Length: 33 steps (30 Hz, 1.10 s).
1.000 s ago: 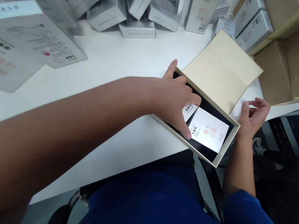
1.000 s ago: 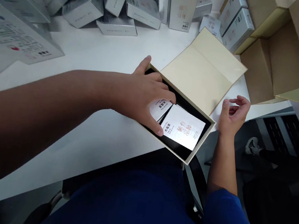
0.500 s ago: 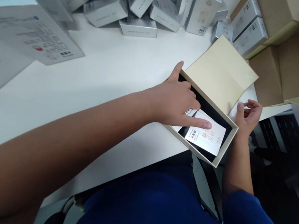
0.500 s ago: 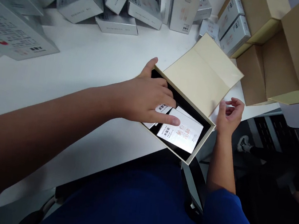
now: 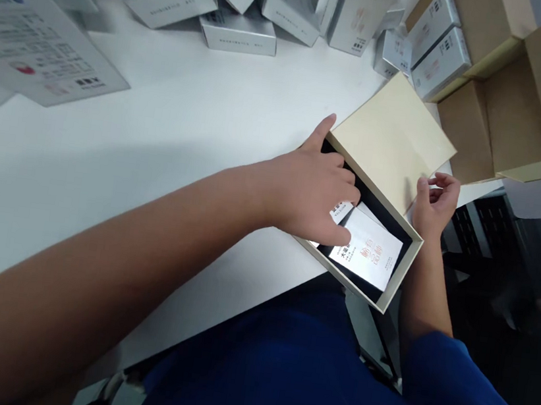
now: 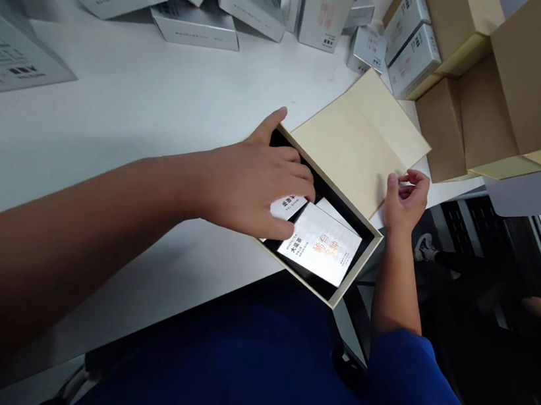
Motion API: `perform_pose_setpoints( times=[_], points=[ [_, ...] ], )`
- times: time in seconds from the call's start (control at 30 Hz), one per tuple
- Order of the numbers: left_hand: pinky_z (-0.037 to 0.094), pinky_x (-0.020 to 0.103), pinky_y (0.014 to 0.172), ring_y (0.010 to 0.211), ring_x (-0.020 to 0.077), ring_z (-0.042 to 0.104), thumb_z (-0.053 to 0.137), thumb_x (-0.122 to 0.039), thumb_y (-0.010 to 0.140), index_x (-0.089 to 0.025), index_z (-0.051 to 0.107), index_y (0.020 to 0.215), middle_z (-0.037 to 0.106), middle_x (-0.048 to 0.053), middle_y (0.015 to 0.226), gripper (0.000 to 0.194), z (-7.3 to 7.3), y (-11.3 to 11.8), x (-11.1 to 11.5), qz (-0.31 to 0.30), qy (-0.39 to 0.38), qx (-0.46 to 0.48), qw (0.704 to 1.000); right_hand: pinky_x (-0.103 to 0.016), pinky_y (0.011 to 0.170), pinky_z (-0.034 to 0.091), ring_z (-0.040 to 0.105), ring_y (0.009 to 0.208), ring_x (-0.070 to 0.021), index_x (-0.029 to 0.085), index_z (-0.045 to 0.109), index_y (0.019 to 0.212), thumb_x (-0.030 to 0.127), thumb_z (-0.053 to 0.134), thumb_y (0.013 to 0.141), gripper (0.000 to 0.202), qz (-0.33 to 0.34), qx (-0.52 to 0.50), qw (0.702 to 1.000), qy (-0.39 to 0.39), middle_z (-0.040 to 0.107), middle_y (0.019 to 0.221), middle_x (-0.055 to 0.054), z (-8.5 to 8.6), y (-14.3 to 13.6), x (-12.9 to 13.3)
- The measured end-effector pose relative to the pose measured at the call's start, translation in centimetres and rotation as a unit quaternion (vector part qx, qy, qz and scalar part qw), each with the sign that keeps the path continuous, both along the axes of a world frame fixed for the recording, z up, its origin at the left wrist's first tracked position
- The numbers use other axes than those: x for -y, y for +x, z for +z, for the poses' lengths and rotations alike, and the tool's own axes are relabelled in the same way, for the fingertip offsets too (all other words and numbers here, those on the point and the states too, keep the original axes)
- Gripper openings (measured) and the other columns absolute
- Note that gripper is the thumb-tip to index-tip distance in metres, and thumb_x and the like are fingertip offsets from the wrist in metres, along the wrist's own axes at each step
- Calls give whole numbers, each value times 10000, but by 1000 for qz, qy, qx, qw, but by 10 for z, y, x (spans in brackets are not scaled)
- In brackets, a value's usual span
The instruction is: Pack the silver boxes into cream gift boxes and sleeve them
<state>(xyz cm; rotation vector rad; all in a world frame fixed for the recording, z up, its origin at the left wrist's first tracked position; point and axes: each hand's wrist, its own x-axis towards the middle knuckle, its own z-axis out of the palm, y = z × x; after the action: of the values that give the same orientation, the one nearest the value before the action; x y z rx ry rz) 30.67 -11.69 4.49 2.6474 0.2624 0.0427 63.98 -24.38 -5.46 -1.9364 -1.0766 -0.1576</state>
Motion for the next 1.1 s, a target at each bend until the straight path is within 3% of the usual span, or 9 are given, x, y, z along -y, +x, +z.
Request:
perform_pose_setpoints(
  times=[0.23,0.37,0.5,0.77,0.97,1.1],
  points=[
    [-135,667,1384,1174,317,687,628,-477,847,-250,824,1155,812,38,1048,429,6,-1,9,26,-7,-13,1000,-323,750,457,565,734,-123,241,586,1196,538,707,897,439,-2,6,1000,-5,671,1051,3,-1,3,0],
    [-49,652,1407,1096,299,695,614,-453,860,-298,830,1013,791,0,890,306,-2,0,12,55,17,20,998,-314,732,448,555,719,-118,243,581,1206,530,711,890,446,-7,3,1000,-4,680,1056,2,-2,4,0],
    [-15,659,1409,1056,294,693,589,-485,871,-312,837,1020,787,-3,869,338,-7,2,12,59,40,21,997,-313,734,453,558,722,-117,240,580,1201,508,716,893,431,-8,3,1000,0,688,1052,0,-1,2,0],
    [-2,755,1367,1163,332,684,498,-393,965,-276,827,1203,794,44,1022,423,18,8,22,49,70,-97,992,-323,747,483,569,730,-120,250,574,1202,494,706,916,399,-8,20,1000,-9,684,1060,-5,-1,3,0],
    [3,715,1381,1137,325,703,597,-344,906,-241,824,1029,794,36,959,278,24,14,24,52,73,-132,987,-325,729,489,564,728,-122,258,573,1209,559,707,928,434,-7,26,1000,-17,681,1069,-14,-2,5,0],
    [12,681,1392,1130,328,721,668,-329,822,-229,808,1022,785,30,909,264,21,15,25,72,69,-112,989,-340,734,498,572,734,-132,260,572,1209,581,698,934,441,-10,36,999,-19,680,1082,-28,-1,4,1]
  ],
)
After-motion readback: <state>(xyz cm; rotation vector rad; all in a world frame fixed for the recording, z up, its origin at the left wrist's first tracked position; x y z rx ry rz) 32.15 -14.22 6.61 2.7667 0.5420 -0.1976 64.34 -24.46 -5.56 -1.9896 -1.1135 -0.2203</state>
